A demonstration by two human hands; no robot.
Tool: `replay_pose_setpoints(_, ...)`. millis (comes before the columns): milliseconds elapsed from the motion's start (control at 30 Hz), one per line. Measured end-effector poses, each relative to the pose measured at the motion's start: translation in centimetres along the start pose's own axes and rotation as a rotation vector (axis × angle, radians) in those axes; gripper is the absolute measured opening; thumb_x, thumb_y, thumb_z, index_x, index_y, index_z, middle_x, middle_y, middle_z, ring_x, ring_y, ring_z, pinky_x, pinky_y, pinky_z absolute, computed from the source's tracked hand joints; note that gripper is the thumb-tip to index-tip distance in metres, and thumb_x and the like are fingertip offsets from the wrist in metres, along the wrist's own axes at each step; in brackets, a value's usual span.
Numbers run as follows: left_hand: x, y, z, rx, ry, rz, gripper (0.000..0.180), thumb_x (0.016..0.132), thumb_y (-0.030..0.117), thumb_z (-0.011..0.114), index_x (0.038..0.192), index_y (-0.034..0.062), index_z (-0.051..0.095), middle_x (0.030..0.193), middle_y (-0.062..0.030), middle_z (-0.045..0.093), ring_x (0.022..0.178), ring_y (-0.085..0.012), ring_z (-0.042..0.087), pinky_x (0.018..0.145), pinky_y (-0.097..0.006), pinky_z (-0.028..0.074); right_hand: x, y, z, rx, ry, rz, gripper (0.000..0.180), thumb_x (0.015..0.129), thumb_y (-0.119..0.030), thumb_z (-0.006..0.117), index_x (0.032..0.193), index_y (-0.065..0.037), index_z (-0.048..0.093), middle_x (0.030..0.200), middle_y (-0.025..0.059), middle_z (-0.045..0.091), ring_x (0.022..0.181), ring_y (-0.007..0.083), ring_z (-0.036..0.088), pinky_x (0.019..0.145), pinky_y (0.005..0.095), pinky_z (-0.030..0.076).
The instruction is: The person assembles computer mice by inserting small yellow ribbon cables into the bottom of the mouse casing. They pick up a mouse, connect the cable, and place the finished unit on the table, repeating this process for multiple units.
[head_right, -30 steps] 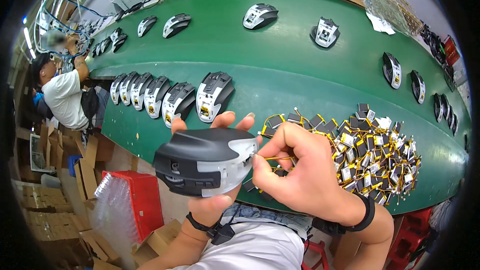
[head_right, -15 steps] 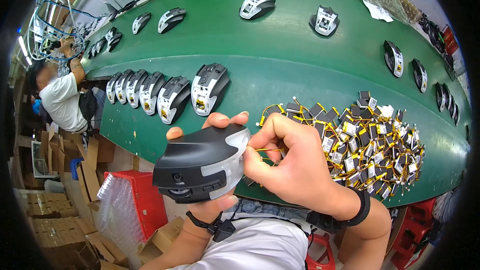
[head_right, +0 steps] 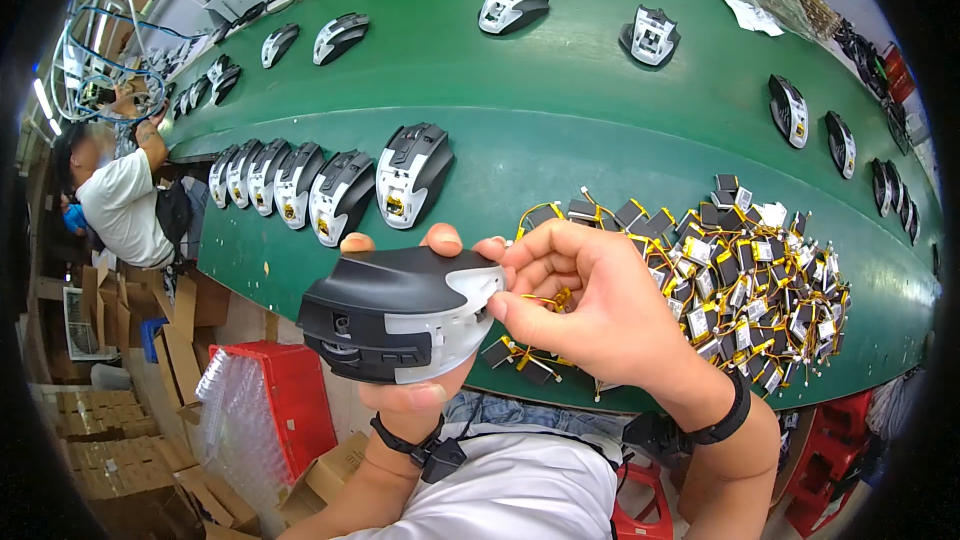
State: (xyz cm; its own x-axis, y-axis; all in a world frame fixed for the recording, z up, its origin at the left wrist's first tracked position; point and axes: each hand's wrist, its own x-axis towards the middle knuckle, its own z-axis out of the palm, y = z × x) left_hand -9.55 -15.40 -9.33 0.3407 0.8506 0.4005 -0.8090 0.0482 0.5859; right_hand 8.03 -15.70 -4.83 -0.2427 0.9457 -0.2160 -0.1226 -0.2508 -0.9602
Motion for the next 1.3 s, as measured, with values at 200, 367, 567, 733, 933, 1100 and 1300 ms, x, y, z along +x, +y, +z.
replay_pose_setpoints(200,0.1,0.1,0.0,0.067,-0.006,-0.033,0.095,0.062,0.006,0.075,0.141,0.0279,0.029,0.134,-0.02,0.042,0.133,-0.0384,0.04,0.112,-0.05,0.034,0.1,0.7,-0.1,0.038,0.005,0.004,0.02,0.08,-0.004,0.073,0.089,0.0,0.055,0.084,0.0029,0.064,0.075,0.0045,0.06,0.069,0.0201,0.05)
replay_pose_setpoints(367,-0.1,-0.3,0.3,0.094,0.043,-0.047,0.093,0.063,0.012,0.077,0.142,0.0235,0.029,0.134,-0.0212,0.043,0.132,-0.0379,0.042,0.11,-0.05,0.036,0.1,1.1,0.0,0.027,0.026,0.028,0.02,0.079,-0.004,0.072,0.089,-0.001,0.055,0.082,0.0021,0.063,0.072,0.0042,0.059,0.068,0.0198,0.049)
replay_pose_setpoints(567,0.9,0.2,0.4,-0.1,0.211,-0.174,0.102,0.069,0.016,0.069,0.154,0.0218,0.013,0.14,-0.0222,0.039,0.133,-0.041,0.041,0.109,-0.053,0.038,-1.2,0.6,-1.1,-0.014,0.006,-0.031,0.032,0.079,-0.005,0.075,0.104,0.002,0.057,0.095,0.0046,0.061,0.079,0.0058,0.058,0.07,0.02,0.049)
replay_pose_setpoints(733,1.1,-0.1,0.4,-0.176,0.208,-0.197,0.1,0.072,0.016,0.068,0.154,0.0216,0.012,0.142,-0.0216,0.037,0.134,-0.0424,0.04,0.109,-0.052,0.038,-3.1,0.5,-2.5,0.032,0.227,-0.21,0.039,0.084,0.002,0.068,0.12,0.003,0.053,0.103,0.0124,0.066,0.099,0.0162,0.065,0.086,0.0264,0.052)
replay_pose_setpoints(933,1.7,-0.8,1.3,-0.296,0.199,-0.237,0.091,0.079,0.019,0.065,0.154,0.0196,0.015,0.144,-0.0219,0.037,0.132,-0.0402,0.042,0.108,-0.051,0.038,-2.1,1.6,-0.4,0.437,0.279,-0.468,0.035,0.089,-0.007,0.065,0.12,0.002,0.052,0.098,0.0146,0.069,0.088,0.0162,0.065,0.091,0.0306,0.05)
replay_pose_setpoints(1100,1.8,-0.8,0.9,-0.287,0.209,-0.227,0.085,0.082,0.021,0.062,0.154,0.016,0.017,0.144,-0.0227,0.037,0.131,-0.0365,0.045,0.108,-0.05,0.039,-2.4,1.1,0.1,-0.333,0.197,-0.551,0.029,0.091,-0.007,0.057,0.116,0.005,0.061,0.082,0.0091,0.06,0.069,0.0129,0.053,0.068,0.0286,0.048)
replay_pose_setpoints(1300,1.9,-0.9,1.6,-0.196,0.218,-0.254,0.086,0.077,0.031,0.062,0.152,0.0185,0.022,0.142,-0.0226,0.039,0.128,-0.0405,0.045,0.107,-0.051,0.038,-1.6,2.1,0.9,-0.587,0.421,-0.812,0.015,0.079,0.002,0.07,0.093,0.001,0.065,0.087,0.013,0.066,0.067,0.0195,0.06,0.063,0.0298,0.048)
